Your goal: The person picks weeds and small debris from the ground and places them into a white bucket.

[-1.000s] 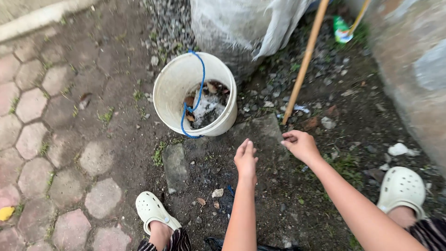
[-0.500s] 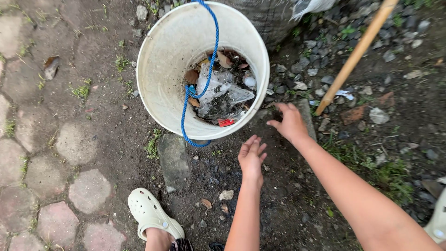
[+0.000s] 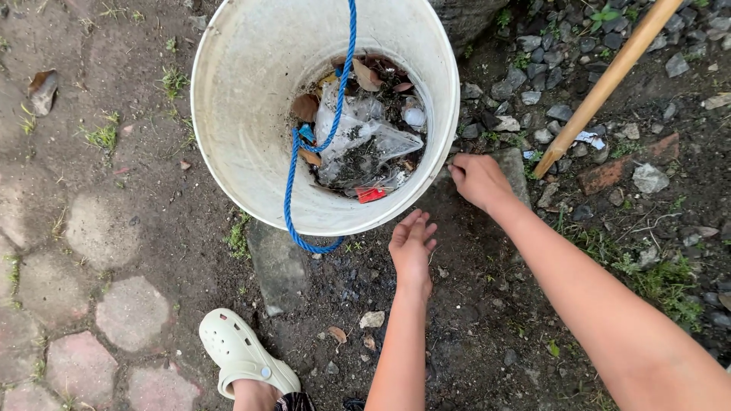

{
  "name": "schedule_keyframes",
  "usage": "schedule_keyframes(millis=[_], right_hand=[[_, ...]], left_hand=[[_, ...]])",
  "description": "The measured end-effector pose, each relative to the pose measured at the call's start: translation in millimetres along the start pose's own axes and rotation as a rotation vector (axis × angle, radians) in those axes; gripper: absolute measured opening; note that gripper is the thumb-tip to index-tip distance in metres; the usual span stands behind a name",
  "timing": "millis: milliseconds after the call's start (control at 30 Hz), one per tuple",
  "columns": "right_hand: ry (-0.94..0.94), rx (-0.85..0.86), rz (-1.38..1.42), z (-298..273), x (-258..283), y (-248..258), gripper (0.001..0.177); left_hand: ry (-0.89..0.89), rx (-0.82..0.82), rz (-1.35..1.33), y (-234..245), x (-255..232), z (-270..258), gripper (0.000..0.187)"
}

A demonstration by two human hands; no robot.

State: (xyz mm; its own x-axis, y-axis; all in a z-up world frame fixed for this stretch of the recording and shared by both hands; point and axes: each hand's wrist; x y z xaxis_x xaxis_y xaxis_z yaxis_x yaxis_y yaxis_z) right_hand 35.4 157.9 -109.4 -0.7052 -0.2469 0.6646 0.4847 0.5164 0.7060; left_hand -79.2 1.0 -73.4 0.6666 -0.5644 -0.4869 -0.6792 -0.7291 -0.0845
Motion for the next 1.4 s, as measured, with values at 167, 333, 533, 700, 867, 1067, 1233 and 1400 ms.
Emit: schedule_keyframes(millis=[167,333,533,700,867,1067,1233,1400], right_hand=[[-0.122,-0.081,0.141,-11,5,-2,0.021],[-0.175,-0.172,0.18,-16,2,-15,0.018],[-0.161,-0.311,0.22,-45,-1,-5,0.017],[-0.176,-0.352,0.265,-99,-13,9,0.025],[-0.286,-0.419,0.445,-171,-34,29,0.022],[-0.409,-0.368,0.203,-249,-25,81,0.025],[-0.544,0.019,-0.192,-286,25,149,0.049],[-0.567,0.052,-0.209,-316,77,201,0.066]], left_hand=[[0.0,-0.005,-0.023,-4,-2,-6,0.029],[-0.002,0.012,-0.029,-5,-6,-7,0.029],[0.002,0.014,-0.042,-6,-2,-9,0.03],[-0.01,0.025,-0.033,-21,6,-20,0.029],[-0.018,0.052,0.007,-47,11,-59,0.029],[-0.019,0.178,0.032,-84,33,-113,0.029],[-0.034,0.285,0.139,-109,51,-167,0.03],[-0.067,0.322,0.29,-122,60,-233,0.037]])
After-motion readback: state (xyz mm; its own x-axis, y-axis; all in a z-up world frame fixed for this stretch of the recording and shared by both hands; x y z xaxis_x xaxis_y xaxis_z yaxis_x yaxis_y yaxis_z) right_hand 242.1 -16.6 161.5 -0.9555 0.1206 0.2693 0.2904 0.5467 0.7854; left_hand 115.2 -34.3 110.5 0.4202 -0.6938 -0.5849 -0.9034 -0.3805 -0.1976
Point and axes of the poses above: each hand's wrist, its own z-axis towards the middle knuckle, its own y-axis out of the back of the hand, x = y × z, and after that the axes turned 9 degrees about y, right-handed
